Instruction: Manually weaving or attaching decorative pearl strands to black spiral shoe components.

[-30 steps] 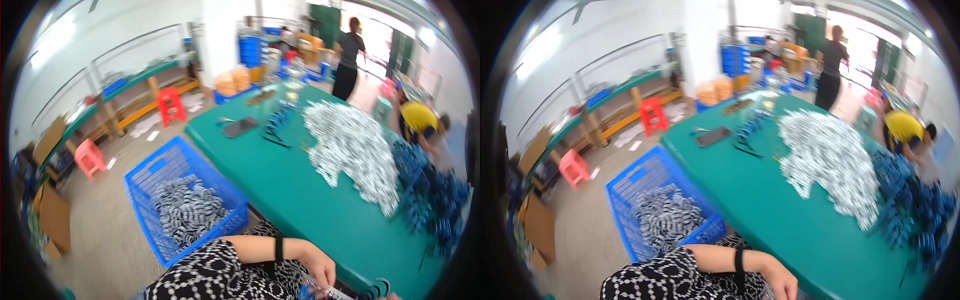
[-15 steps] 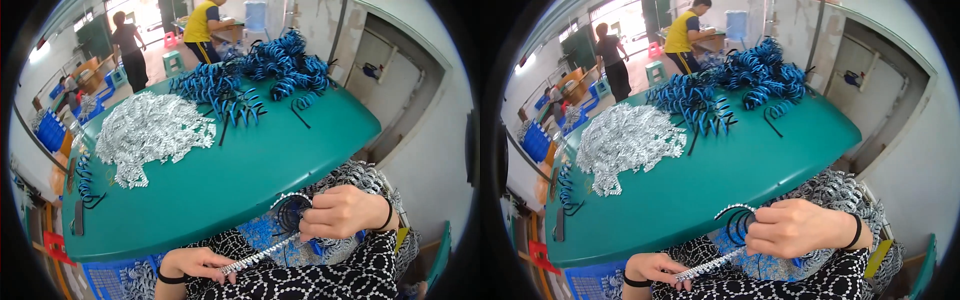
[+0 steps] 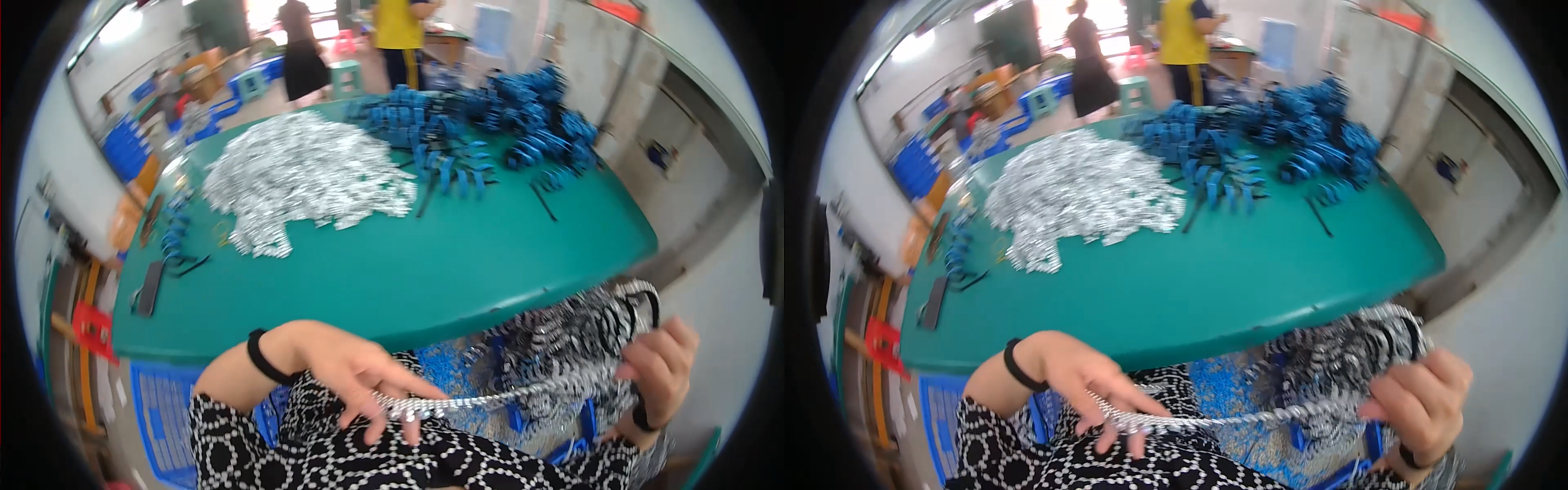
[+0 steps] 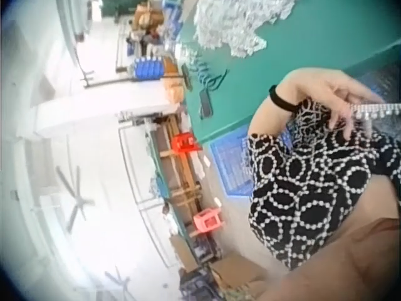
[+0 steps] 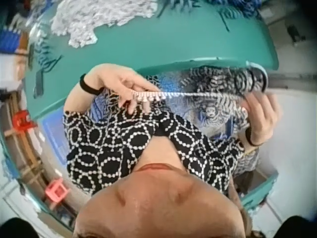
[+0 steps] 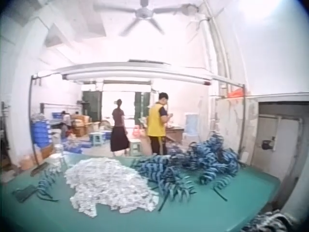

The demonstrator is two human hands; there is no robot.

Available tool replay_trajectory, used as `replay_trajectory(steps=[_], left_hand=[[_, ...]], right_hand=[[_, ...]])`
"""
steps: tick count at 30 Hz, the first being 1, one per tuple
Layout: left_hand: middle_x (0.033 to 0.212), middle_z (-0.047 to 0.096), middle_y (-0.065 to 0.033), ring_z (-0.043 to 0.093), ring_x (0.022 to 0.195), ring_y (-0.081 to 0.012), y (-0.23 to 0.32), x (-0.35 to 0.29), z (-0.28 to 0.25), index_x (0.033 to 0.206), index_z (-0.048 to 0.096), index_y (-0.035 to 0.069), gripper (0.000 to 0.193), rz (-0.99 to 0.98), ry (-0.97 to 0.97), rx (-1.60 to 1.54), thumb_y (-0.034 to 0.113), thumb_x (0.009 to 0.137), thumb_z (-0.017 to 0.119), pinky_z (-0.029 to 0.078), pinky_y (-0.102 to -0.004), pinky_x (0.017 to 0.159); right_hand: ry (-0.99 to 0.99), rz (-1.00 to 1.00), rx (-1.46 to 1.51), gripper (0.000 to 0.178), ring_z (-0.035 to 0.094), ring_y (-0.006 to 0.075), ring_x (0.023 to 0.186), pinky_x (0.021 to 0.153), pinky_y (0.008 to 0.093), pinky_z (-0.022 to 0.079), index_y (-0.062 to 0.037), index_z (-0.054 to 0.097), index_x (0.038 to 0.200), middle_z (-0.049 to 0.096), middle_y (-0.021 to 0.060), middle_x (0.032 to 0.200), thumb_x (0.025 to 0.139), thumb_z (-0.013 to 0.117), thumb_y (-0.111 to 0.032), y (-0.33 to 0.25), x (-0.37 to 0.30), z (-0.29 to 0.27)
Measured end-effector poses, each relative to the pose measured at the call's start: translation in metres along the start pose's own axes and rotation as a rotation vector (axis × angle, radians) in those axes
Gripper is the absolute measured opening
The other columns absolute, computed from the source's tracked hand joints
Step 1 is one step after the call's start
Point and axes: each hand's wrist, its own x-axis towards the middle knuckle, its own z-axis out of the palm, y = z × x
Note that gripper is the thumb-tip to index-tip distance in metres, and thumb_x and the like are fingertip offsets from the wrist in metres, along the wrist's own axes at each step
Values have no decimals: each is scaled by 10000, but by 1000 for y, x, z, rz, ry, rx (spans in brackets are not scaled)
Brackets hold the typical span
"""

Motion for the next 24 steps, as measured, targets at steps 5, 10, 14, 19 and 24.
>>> replay_trajectory(steps=[5,10,14,19,24], left_hand=[[1127,599,-136,624,875,-180,-27,-40,-4,1289,383,6,356,-272,293,3,156,967,404,514,-288,773],[996,646,-60,600,811,-104,-31,-65,-2,1077,553,17,233,-130,329,249,179,945,452,495,-227,671],[964,627,-116,536,616,-80,-42,-132,20,1165,511,-29,301,71,830,82,122,905,499,424,-178,468],[1026,601,-154,533,577,-96,-42,-169,25,1236,462,-26,365,246,899,-42,129,908,507,418,-190,439],[1026,610,-128,579,659,-116,-66,-168,4,1247,466,4,362,247,940,-25,174,928,490,473,-213,521]], right_hand=[[-146,-39,-4,318,444,208,566,519,330,314,-78,548,742,520,26,650,783,581,-391,-34,-1,16],[-130,-47,9,316,448,213,561,501,333,317,-67,544,747,513,37,648,801,583,-376,-47,12,13],[-8,-140,195,230,459,231,549,457,325,347,-60,563,737,546,53,670,677,702,-233,-36,79,89],[-1,-177,146,203,461,179,572,473,307,391,-98,562,709,513,-2,648,653,719,-213,-30,127,123],[-5,-213,138,166,483,173,595,504,305,417,-114,574,713,513,-11,648,690,706,-212,-33,157,135]])
